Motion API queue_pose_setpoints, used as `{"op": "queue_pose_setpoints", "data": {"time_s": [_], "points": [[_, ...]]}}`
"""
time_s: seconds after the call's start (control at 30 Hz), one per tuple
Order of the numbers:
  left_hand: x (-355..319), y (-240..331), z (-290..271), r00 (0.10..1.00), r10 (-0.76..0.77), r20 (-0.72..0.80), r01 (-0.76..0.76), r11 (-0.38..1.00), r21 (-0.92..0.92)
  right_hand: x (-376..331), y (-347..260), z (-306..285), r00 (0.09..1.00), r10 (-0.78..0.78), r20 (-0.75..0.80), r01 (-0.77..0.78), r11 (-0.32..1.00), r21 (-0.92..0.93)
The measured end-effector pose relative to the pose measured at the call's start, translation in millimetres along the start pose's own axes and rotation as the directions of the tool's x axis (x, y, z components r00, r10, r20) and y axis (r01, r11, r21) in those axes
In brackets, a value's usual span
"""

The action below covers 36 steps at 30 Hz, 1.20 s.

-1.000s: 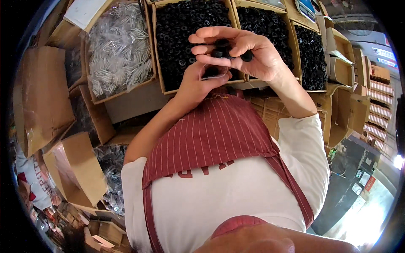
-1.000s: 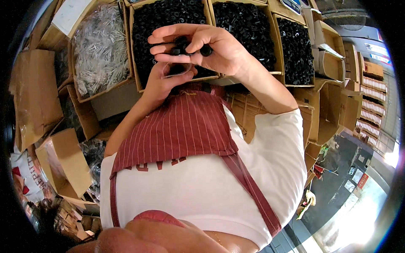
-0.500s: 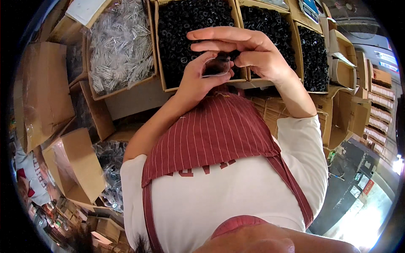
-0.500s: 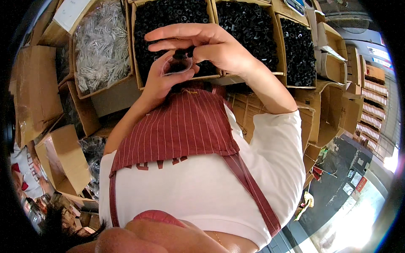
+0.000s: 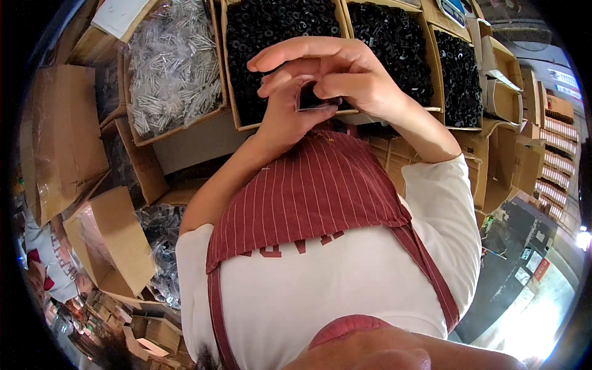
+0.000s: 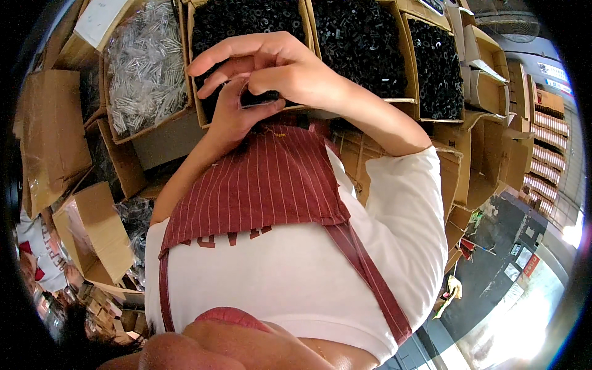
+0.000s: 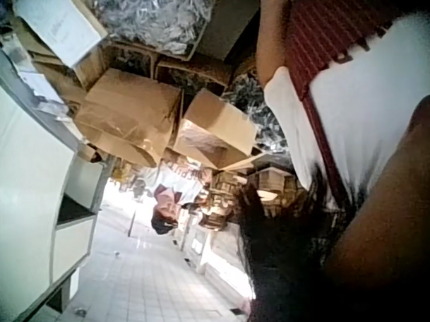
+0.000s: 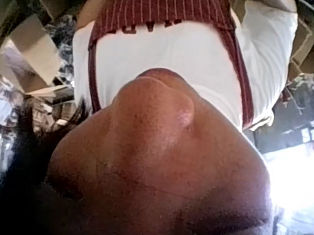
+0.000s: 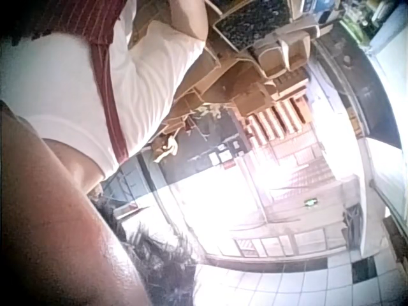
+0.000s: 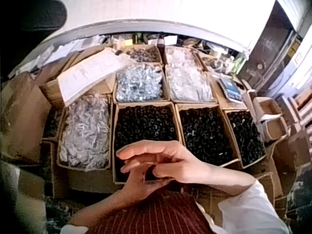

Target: Sorting small black plastic parts from bulk containers into small individual plastic bags.

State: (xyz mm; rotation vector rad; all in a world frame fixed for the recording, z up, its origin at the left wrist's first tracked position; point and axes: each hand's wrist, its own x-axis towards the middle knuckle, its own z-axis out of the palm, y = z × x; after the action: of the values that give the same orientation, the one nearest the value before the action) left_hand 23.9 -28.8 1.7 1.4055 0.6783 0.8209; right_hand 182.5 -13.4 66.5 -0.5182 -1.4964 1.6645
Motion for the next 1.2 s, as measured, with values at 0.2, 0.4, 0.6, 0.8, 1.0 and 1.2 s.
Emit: {"op": "queue_pose_setpoints", "data": {"time_s": [0.2,0.4,0.6,0.8,1.0,1.2], "points": [[0.9,4.6,-7.5,0.984,-0.136,0.116,0.144,0.988,-0.062,0.2,-5.9,-4.6,0.994,-0.023,-0.105,0.010,0.993,-0.122],[4.4,16.0,-18.6,0.997,-0.012,0.076,0.025,0.985,-0.170,-13.7,-28.6,-21.0,0.962,-0.082,0.259,0.272,0.260,-0.926],[7.3,9.1,-30.4,0.998,0.047,-0.036,-0.050,0.994,-0.092,-25.7,-29.3,-24.4,0.979,-0.201,0.035,0.111,0.380,-0.918],[11.9,18.8,-36.5,0.965,0.128,-0.230,-0.153,0.984,-0.095,-27.1,-24.6,-15.5,0.930,-0.151,-0.336,-0.185,0.597,-0.781],[9.0,14.7,-36.4,0.907,0.354,-0.227,-0.287,0.916,0.282,-20.6,-15.3,-3.8,0.963,-0.186,-0.195,-0.048,0.591,-0.805],[0.0,38.0,-32.6,0.954,0.287,-0.091,-0.253,0.928,0.273,-23.8,-17.3,2.4,0.985,-0.099,-0.142,-0.045,0.643,-0.764]]}}
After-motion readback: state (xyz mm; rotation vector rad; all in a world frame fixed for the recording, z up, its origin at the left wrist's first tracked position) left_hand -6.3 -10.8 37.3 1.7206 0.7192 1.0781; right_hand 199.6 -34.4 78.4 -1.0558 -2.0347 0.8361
